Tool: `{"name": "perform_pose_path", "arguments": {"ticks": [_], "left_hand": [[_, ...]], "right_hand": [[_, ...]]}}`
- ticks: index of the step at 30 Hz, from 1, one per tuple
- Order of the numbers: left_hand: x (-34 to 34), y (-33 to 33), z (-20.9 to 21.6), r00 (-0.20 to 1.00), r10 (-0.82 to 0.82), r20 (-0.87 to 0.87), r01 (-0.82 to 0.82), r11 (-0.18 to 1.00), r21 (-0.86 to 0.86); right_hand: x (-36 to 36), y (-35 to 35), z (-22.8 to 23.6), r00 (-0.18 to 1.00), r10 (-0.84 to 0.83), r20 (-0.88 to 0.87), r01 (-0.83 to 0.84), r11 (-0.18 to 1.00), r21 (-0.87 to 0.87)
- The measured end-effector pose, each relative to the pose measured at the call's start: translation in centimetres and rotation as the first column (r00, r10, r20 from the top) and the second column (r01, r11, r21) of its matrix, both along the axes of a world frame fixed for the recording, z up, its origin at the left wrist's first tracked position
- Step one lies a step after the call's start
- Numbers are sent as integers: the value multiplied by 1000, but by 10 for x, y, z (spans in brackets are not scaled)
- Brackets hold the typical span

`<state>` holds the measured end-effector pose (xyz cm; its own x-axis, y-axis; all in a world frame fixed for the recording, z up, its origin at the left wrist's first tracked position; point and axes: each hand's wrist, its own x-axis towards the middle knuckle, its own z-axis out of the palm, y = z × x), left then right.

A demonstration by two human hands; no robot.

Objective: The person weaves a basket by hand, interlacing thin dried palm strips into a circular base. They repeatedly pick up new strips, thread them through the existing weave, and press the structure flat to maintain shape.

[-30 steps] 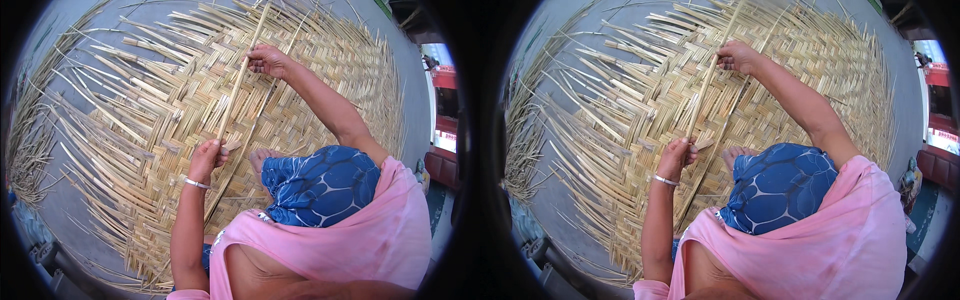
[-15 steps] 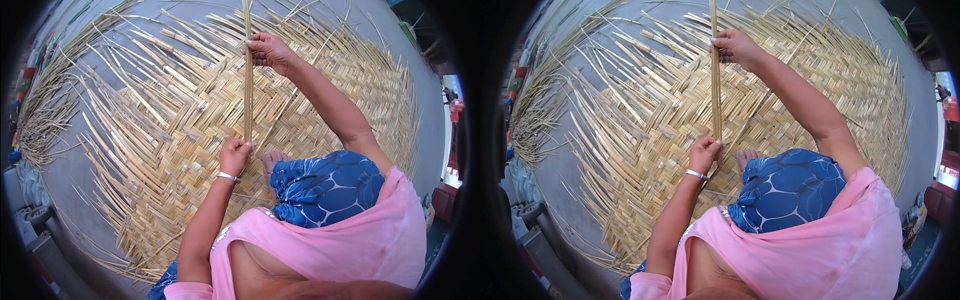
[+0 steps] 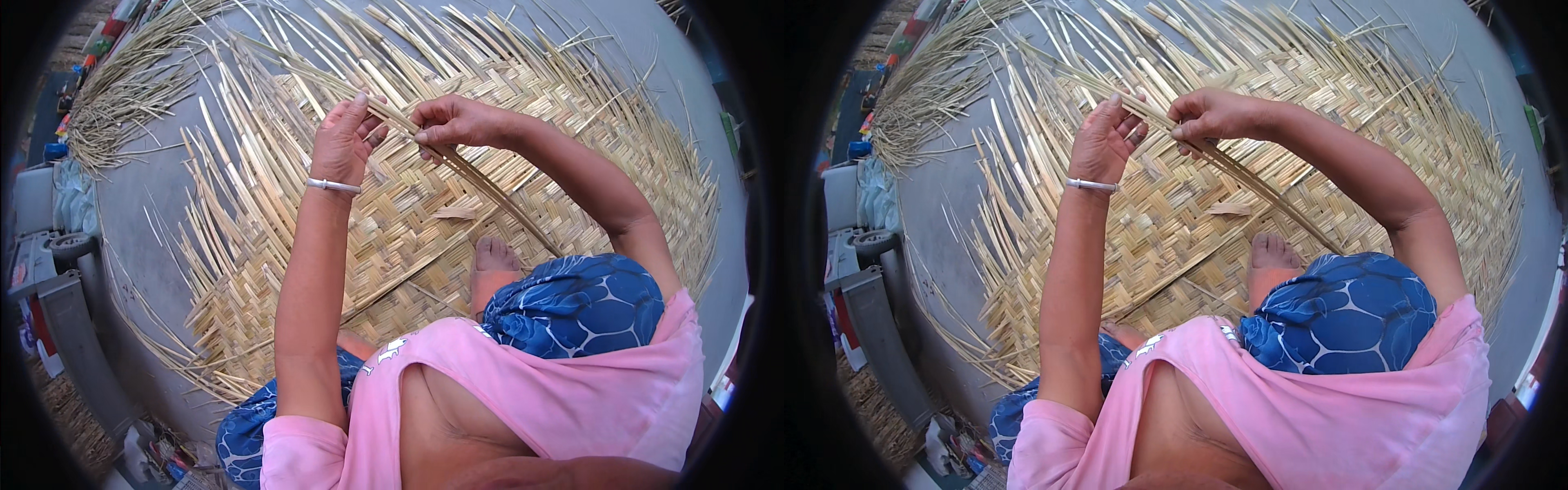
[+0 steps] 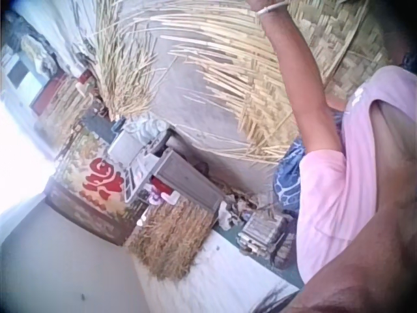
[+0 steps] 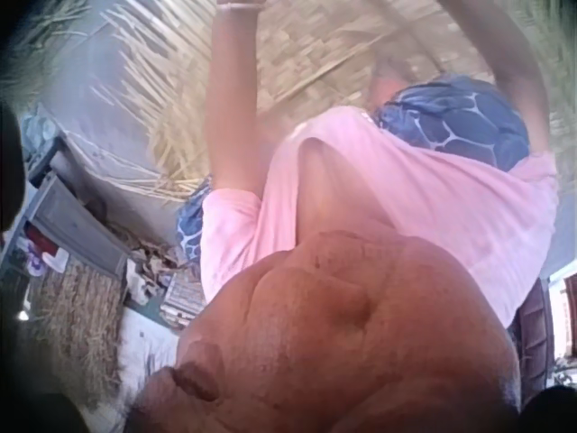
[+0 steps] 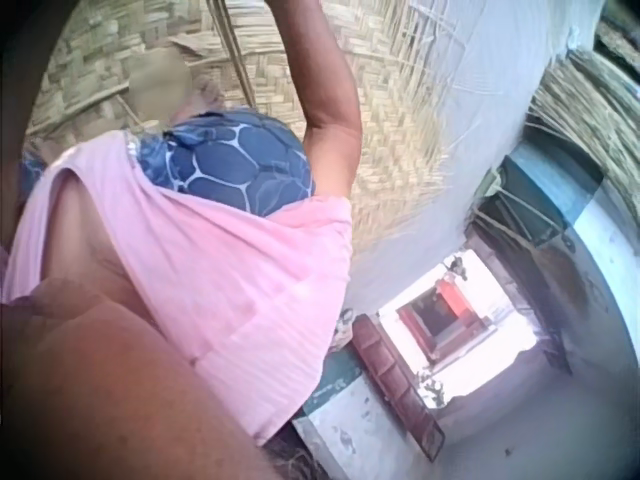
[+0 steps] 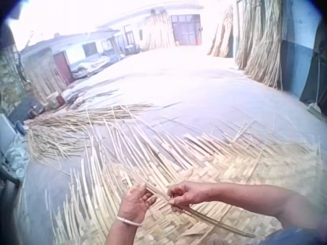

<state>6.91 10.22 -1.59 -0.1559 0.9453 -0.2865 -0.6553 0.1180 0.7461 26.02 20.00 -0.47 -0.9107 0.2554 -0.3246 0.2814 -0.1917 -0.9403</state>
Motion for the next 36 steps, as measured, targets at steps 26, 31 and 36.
{"name": "perform_pose_path", "arguments": {"ticks": [26,31,36], "left_hand": [[-196,-94,-77,680,64,-730,-463,810,-360],[-219,-120,-107,677,-41,-735,-427,791,-438],[-218,-113,-108,862,54,-504,-355,773,-525]], "right_hand": [[-53,-7,-36,977,-179,116,149,961,234],[-44,-4,-44,920,-392,13,387,912,135],[-51,7,-49,874,-484,-37,485,874,13]]}}
